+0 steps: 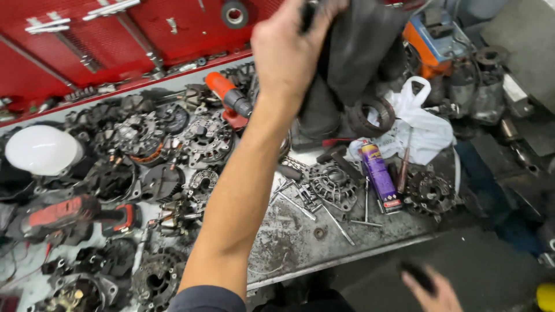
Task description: The person uses a screwdriver to disassemble a car alternator on a cluttered workbench. They then move the alternator to a metal lathe and use a wrench to tighten a bolt on the component. Finally, they return to the workbench to handle a small metal bracket and a spray can.
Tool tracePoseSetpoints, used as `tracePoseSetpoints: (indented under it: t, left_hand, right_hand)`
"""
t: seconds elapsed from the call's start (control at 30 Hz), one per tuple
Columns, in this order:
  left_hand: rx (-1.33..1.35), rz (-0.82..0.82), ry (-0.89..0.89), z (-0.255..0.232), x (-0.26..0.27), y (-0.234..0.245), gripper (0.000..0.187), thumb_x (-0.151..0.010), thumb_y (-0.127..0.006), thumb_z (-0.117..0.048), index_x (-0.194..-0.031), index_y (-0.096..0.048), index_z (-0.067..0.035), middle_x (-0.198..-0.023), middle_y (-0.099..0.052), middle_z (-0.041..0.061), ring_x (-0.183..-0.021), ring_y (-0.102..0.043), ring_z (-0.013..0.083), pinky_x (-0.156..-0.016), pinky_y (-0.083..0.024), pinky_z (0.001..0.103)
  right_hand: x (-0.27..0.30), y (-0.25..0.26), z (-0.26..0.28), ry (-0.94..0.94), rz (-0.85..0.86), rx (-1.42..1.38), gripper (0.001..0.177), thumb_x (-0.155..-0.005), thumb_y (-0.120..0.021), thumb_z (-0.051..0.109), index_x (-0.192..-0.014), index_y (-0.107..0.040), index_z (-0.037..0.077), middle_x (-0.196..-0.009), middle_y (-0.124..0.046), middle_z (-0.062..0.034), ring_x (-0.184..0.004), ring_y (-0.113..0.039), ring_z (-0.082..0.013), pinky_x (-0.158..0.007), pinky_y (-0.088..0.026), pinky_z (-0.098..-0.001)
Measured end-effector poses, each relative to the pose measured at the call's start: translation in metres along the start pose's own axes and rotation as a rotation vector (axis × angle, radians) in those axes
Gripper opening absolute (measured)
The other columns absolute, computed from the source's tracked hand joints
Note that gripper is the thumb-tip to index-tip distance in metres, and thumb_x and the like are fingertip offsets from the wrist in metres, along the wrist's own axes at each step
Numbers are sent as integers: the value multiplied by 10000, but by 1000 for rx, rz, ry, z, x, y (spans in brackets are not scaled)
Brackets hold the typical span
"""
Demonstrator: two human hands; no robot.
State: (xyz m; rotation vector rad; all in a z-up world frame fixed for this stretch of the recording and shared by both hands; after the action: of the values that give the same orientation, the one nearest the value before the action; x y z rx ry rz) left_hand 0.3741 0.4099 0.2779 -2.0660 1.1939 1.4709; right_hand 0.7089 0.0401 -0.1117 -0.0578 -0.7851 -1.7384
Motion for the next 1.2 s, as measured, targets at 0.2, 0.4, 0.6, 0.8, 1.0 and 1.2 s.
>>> tracePoseSetpoints:
  t: [0.2,0.4,0.6,0.8,1.0,1.2]
  left_hand:
    - [157,-99,56,-30,-18,123,421,-974,-523,-276,-685,-477,28,-604,-409,43,-583,-300,160,-520,-319,335]
    - [347,203,322,3,137,133,556,-1018,-290,-580,-1053,-508,-70,-1118,-456,142,-1025,-453,306,-897,-394,506]
    - [1216,-77,1190,159,338,148,628,-1043,-458,-526,-1441,-449,-40,-1286,-575,136,-859,-594,146,-759,-517,284]
    - [1335,-302,1730,191,504,129,833,-949,-446,-748,-1334,-670,-44,-1211,-682,250,-1058,-663,364,-953,-546,443]
    - [1504,-122,1611,60,396,128,667,-925,-524,-694,-1169,-607,-79,-1057,-660,124,-915,-642,219,-847,-503,355]
    - [1341,810,1006,-24,460,132,780,-986,-496,-402,-1661,-290,-69,-1476,-413,71,-1278,-361,186,-1105,-301,362]
  right_hand:
    - [-58,-81,239,558,161,-480,722,-887,-571,185,-1547,-310,51,-1528,-426,-134,-1220,-576,-279,-971,-511,-416]
    - [4,-211,353,815,323,-802,562,-954,-557,342,-1408,-321,108,-1403,-383,-66,-1081,-549,-236,-880,-507,-413]
    - [53,-279,378,1112,133,-655,246,-937,-655,267,-1049,-626,50,-1004,-667,-84,-881,-607,-252,-881,-483,-427]
    - [-10,-313,299,1423,-126,-56,308,-687,-781,134,-947,-668,13,-923,-679,-181,-912,-665,-422,-832,-518,-560]
    - [-12,-266,290,1562,-305,316,356,-775,-750,287,-997,-695,14,-970,-667,-144,-943,-647,-395,-858,-540,-509]
    - [-60,-172,263,1283,-617,523,280,-895,-797,58,-1069,-631,-86,-1044,-619,-261,-862,-556,-420,-793,-468,-513]
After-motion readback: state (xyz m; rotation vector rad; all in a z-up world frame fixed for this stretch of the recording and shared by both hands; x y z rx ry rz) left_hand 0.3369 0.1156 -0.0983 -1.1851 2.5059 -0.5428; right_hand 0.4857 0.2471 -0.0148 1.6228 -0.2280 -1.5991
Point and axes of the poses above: each hand's wrist, its own x-axis away from the middle knuckle, its own y-axis out of the back of the hand, z = x × y, the point moved 5 cm from there along -x, towards the middle knuckle
